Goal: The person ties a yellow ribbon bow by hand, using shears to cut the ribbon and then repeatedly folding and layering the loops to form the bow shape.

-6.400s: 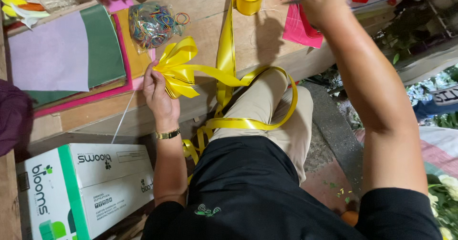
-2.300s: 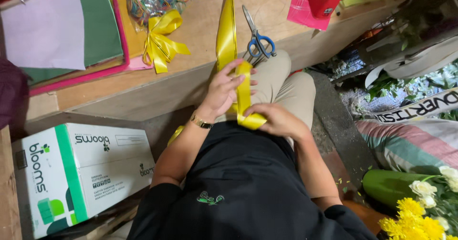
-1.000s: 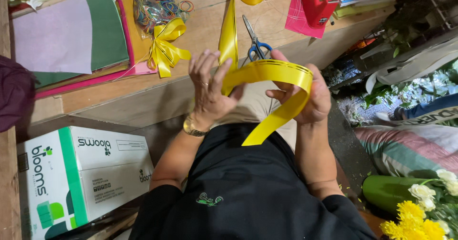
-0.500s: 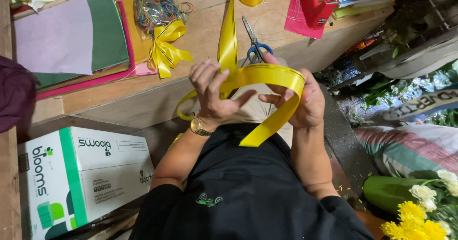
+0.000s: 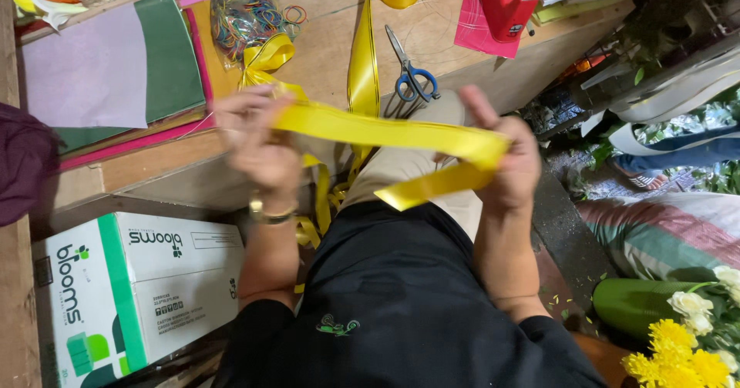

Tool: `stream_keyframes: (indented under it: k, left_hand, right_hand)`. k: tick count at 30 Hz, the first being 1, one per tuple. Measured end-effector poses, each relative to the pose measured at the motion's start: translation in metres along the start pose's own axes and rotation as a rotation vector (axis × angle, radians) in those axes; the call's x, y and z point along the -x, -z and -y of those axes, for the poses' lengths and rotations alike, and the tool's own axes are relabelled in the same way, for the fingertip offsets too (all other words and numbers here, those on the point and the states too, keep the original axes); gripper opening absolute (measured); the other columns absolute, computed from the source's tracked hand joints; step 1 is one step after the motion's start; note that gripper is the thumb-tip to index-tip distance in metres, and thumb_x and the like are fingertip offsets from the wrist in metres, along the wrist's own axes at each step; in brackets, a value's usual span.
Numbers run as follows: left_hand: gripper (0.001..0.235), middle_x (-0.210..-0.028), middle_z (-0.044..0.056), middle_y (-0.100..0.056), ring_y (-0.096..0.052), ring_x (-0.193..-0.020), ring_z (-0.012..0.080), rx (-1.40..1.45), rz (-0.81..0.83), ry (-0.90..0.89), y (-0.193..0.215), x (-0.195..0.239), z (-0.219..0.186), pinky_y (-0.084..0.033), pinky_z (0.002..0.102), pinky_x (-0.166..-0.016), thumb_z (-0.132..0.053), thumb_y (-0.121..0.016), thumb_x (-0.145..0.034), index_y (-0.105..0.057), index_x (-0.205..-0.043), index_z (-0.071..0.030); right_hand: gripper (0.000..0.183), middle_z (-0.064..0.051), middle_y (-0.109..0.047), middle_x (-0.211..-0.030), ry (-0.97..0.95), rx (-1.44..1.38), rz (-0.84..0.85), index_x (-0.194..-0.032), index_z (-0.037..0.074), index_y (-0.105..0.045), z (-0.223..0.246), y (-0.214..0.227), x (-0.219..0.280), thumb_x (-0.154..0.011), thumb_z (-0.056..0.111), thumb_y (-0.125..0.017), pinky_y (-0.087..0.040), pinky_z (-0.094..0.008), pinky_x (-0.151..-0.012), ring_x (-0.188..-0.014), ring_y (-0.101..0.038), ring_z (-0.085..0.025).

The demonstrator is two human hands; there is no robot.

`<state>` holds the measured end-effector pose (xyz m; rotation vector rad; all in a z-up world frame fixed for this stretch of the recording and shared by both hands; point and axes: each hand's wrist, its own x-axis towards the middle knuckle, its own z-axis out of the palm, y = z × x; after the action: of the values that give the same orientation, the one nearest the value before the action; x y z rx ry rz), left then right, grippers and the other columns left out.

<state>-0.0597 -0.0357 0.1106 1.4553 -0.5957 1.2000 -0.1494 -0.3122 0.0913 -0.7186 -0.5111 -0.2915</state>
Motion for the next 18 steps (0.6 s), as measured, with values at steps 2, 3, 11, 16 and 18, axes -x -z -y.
stream_keyframes:
  k: [2, 3, 11, 16, 18]
  left_hand:
    - [0.057, -0.091, 0.013, -0.053, -0.058, -0.092, 0.0278, -0.011, -0.033, 0.008, 0.012, -0.03, -0.015, -0.048, 0.039, -0.093, -0.043, -0.042, -0.107, -0.08, -0.094, -0.002]
    - [0.045, -0.086, 0.017, -0.057, -0.059, -0.086, 0.0288, -0.019, -0.063, 0.019, 0.018, -0.045, -0.022, -0.049, 0.039, -0.086, -0.036, -0.055, -0.105, -0.077, -0.096, 0.002]
    - [0.046, -0.09, 0.021, -0.061, -0.06, -0.085, 0.0238, 0.143, -0.111, 0.251, 0.041, -0.011, 0.025, -0.054, 0.034, -0.08, -0.022, -0.084, -0.083, -0.066, -0.108, 0.012]
    - [0.024, -0.097, 0.024, -0.068, -0.058, -0.094, 0.0246, 0.104, 0.246, 0.638, -0.016, 0.06, 0.032, -0.053, 0.042, -0.085, 0.01, -0.067, -0.084, -0.065, -0.107, 0.013]
    - [0.016, -0.089, 0.022, -0.073, -0.071, -0.082, 0.0277, 0.125, 0.509, 0.947, -0.037, 0.065, 0.015, -0.061, 0.041, -0.074, -0.007, -0.076, -0.089, -0.076, -0.103, 0.0]
  right_hand:
    - [0.027, -0.033, -0.054, -0.129, -0.048, 0.308, 0.134, -0.088, 0.0, -0.06, -0.016, 0.016, -0.009, -0.083, 0.015, -0.082, -0.06, -0.045, -0.086, -0.097, -0.074, -0.04]
    - [0.019, -0.03, -0.069, -0.103, -0.095, 0.618, 0.262, -0.087, -0.005, -0.063, -0.024, 0.024, -0.013, -0.085, 0.004, -0.079, -0.056, -0.051, -0.088, -0.095, -0.073, -0.043]
    - [0.007, -0.014, -0.074, -0.09, -0.392, 0.829, 0.318, -0.1, 0.004, -0.074, -0.055, 0.037, -0.008, -0.094, 0.005, -0.071, -0.055, -0.038, -0.08, -0.083, -0.067, -0.019]
    - [0.026, -0.009, -0.071, -0.086, -0.346, 0.618, -0.058, -0.107, -0.001, -0.072, -0.099, 0.069, 0.003, -0.084, 0.002, -0.083, -0.056, -0.028, -0.072, -0.075, -0.065, -0.013]
    - [0.041, -0.002, -0.068, -0.081, -0.379, 0.596, -0.207, -0.122, -0.001, -0.067, -0.104, 0.067, 0.006, -0.085, 0.005, -0.084, -0.052, -0.015, -0.068, -0.071, -0.061, -0.004]
